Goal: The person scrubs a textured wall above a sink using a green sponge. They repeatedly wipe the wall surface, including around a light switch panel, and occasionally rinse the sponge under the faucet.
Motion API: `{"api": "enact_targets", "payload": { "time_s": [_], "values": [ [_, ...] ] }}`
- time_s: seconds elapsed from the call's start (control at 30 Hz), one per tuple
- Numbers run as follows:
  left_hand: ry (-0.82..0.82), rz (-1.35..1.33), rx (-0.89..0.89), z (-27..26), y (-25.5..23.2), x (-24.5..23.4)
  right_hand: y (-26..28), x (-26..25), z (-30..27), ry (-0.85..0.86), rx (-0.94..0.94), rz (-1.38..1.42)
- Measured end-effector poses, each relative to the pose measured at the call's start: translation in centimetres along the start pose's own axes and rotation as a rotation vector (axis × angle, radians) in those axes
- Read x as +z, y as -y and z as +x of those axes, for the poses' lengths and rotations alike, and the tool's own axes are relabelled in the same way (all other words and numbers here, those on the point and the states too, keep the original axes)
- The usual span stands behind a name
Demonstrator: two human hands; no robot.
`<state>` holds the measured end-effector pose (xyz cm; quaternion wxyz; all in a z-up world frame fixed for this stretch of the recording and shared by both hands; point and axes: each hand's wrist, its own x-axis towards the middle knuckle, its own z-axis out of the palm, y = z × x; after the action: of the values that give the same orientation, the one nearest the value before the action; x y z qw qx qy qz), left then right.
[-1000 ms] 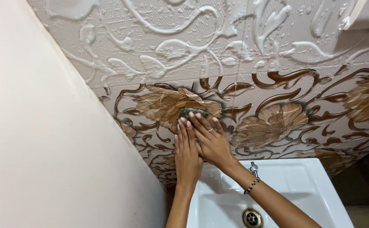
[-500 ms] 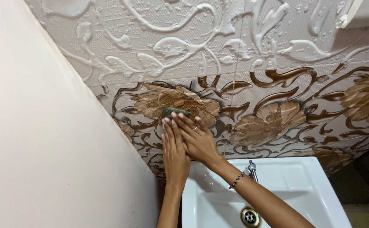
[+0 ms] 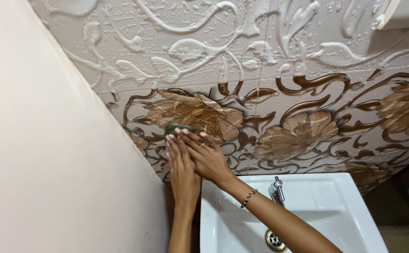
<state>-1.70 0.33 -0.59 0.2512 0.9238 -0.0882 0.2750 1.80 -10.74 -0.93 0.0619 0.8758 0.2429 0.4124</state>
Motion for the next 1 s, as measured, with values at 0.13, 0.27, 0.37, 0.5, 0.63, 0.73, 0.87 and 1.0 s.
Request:
{"api": "enact_targets", "payload": {
  "time_s": [0.13,0.27,0.37,0.5,0.63,0.73,0.87,1.0],
  "values": [
    [0.071,0.035,-0.015,-2.4,0.3,1.1,0.3,1.4,-3.0,0.083,-0.002,0.122],
    [0.338,0.058,-0.069,-4.4,-2.6,3.6,-2.2,1.7,-7.7,0.177,0.015,0.152],
    [0.241,-0.088,0.068,-4.3,-4.7,4.8,-4.7,0.4,-9.5,0.163,0.047,0.063],
    [0.118,-0.058,0.146,-2.7,-6.2,5.2,-6.4,-0.5,-8.5,0.058,0.111,-0.008],
    [0.203,0.28,0.115,-2.9,-7.2,6.1,-5.3,-0.3,-9.2,0.226,0.142,-0.154],
    [0.221,0.055,0.096,-4.4,-7.7,7.0,-5.3,-0.4,-11.7,0.304,0.159,-0.169],
    [0.233,-0.088,0.16,-4.6,-8.8,7.6,-6.8,-0.8,-12.9,0.286,0.256,-0.033],
    [0.069,0.132,0.356,-2.1,-9.6,7.2,-8.6,-1.1,-11.1,0.134,0.303,-0.113]
  ]
}}
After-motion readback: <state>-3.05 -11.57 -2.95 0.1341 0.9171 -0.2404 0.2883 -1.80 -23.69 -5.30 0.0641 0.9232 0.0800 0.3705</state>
